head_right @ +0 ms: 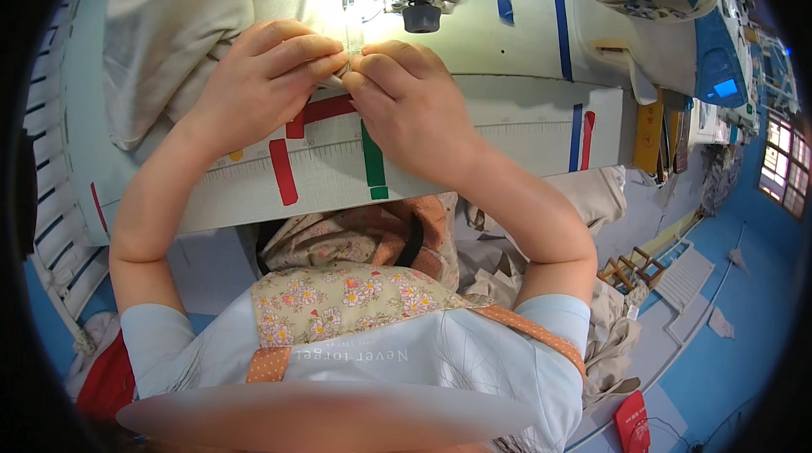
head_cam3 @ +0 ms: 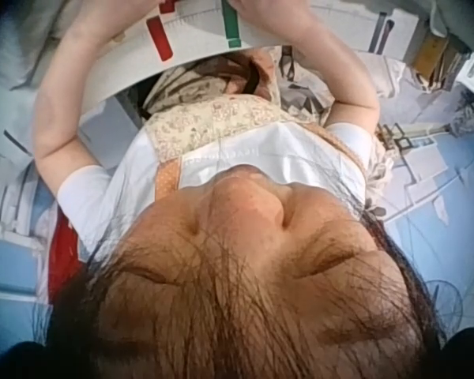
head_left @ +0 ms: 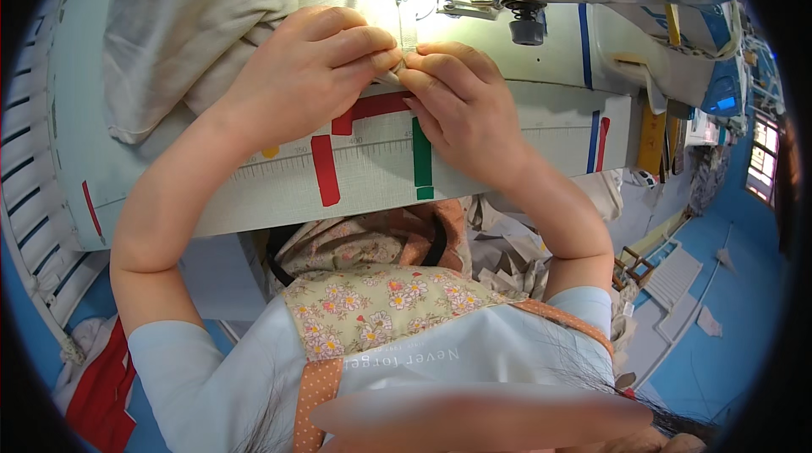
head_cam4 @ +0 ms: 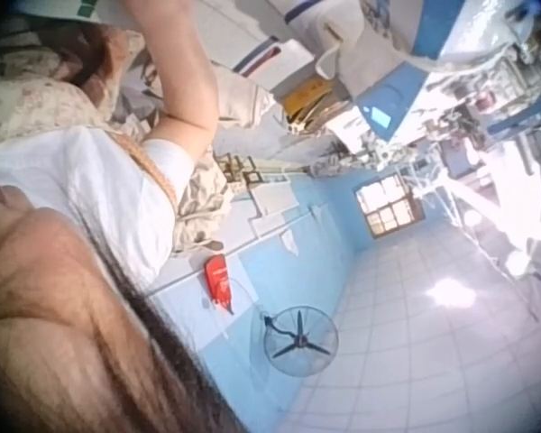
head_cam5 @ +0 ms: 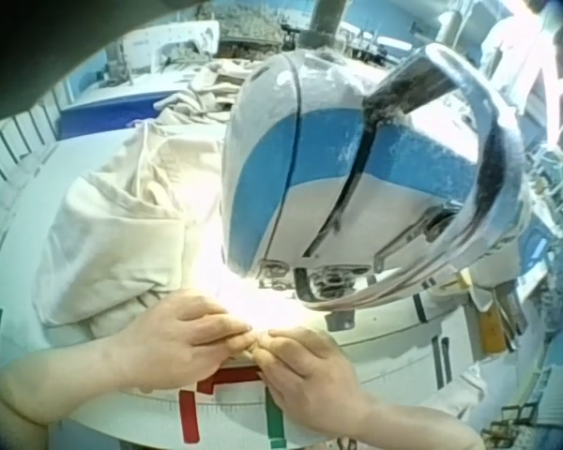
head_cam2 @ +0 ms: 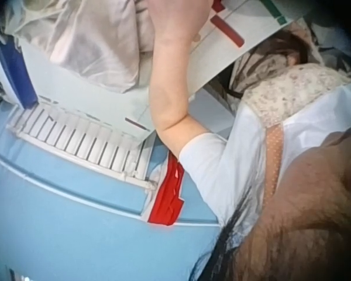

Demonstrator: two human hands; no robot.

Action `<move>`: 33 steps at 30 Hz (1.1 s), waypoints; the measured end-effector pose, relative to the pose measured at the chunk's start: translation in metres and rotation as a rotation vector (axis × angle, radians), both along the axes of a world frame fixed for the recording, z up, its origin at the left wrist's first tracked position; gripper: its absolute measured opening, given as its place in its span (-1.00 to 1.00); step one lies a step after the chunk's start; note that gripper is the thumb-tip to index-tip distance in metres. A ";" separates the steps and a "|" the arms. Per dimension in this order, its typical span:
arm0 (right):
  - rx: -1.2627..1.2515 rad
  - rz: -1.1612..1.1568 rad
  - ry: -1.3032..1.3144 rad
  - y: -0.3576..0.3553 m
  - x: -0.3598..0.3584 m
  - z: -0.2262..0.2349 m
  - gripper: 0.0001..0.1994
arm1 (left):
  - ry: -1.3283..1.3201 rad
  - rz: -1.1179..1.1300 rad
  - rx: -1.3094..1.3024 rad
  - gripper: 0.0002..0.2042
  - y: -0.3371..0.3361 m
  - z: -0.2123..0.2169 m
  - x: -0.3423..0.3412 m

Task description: Sewing pieces of beige fabric using an industrial sewing machine.

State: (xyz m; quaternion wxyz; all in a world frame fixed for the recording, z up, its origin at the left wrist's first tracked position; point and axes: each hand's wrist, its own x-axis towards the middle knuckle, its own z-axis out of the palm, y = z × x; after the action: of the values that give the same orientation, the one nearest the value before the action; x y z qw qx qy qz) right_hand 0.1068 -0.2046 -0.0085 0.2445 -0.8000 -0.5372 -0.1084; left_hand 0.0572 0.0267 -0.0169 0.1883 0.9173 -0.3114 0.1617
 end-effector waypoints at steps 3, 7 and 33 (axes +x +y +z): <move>-0.030 0.002 0.002 -0.001 0.002 0.001 -0.68 | 0.019 0.006 -0.004 -0.62 0.001 0.000 0.001; -0.049 -0.025 0.015 -0.001 0.003 0.004 -0.68 | 0.017 -0.012 -0.014 -0.58 0.004 0.000 0.004; -0.112 -0.157 -0.072 0.008 0.021 0.001 -0.56 | -0.043 0.047 -0.042 -0.68 0.018 -0.001 0.040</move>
State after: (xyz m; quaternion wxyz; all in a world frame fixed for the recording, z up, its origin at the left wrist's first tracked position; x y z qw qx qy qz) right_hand 0.1275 -0.1967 -0.0071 0.1707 -0.8476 -0.4865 -0.1257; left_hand 0.0970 0.0449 -0.0177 0.1971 0.9166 -0.2900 0.1922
